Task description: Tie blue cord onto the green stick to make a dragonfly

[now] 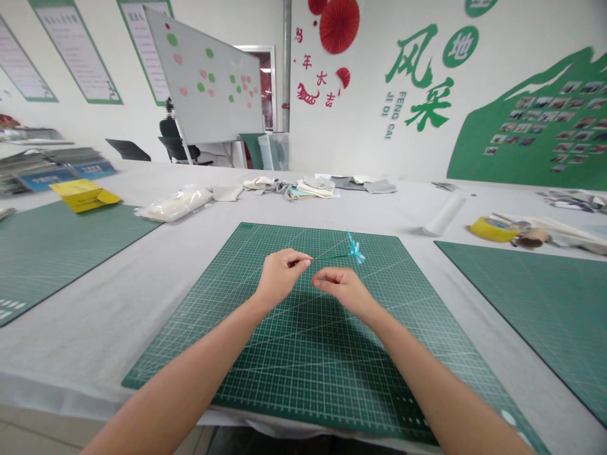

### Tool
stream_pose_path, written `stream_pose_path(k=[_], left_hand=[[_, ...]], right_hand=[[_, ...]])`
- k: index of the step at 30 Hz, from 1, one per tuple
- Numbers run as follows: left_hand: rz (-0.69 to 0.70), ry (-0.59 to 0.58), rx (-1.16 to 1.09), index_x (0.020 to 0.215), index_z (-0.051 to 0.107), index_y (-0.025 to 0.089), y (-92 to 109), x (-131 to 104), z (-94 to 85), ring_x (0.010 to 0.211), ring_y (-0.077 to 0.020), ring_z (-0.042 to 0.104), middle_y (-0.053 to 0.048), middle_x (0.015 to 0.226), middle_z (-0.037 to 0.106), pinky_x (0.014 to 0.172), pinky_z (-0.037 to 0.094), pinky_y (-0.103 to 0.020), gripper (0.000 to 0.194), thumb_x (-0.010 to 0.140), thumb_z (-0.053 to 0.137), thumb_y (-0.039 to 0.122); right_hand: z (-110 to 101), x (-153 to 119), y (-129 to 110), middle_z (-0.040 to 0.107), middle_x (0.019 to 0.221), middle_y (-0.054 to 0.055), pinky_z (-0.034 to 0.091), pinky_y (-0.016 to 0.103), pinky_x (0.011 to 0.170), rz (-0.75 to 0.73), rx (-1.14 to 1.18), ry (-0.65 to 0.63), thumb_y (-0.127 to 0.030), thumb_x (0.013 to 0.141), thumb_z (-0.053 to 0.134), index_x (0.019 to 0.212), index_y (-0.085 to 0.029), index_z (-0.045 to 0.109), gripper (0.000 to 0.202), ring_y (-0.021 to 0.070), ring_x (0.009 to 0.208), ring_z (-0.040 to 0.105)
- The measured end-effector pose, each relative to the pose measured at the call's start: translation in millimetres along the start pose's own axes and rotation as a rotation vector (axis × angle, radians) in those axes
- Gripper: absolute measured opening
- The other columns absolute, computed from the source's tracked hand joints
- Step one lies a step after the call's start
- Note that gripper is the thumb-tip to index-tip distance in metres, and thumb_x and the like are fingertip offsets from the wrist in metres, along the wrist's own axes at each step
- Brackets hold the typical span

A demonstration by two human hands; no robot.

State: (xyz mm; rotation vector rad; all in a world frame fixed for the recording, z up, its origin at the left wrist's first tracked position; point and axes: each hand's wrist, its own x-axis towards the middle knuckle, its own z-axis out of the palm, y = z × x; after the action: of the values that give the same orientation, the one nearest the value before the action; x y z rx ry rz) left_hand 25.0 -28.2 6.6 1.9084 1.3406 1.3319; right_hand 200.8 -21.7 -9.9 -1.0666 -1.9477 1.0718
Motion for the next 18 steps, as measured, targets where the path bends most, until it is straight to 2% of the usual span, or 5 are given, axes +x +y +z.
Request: stream_pose_path(k=[6, 18], left_hand=[[0.000, 0.005, 0.062, 0.080, 0.072, 0.020, -1, 0, 0.8, 0.074, -0.0144, 0.063, 0.000, 0.078, 0.070, 0.068, 0.046, -0.027, 0.014, 0.080, 0.059, 0.021], [0.004, -0.023, 0.134, 0.082, 0.072, 0.022, -5, 0, 0.4, 0.074, -0.0144, 0.063, 0.000, 0.079, 0.070, 0.069, 0.046, -0.028, 0.015, 0.081, 0.058, 0.022]], right_hand=[[5, -7, -11, 0.060, 0.065, -0.002, 0.035, 0.024, 0.058, -0.090, -0.193, 0.029, -0.029, 0.085, 0.053, 0.079, -0.020, 0.068, 0.018, 0.0113, 0.059, 0.049], [2, -11, -17, 0.064, 0.069, -0.002, 0.037, 0.023, 0.059, -0.181, -0.209, 0.095, -0.025, 0.087, 0.053, 0.082, -0.020, 0.068, 0.017, 0.0111, 0.060, 0.053]])
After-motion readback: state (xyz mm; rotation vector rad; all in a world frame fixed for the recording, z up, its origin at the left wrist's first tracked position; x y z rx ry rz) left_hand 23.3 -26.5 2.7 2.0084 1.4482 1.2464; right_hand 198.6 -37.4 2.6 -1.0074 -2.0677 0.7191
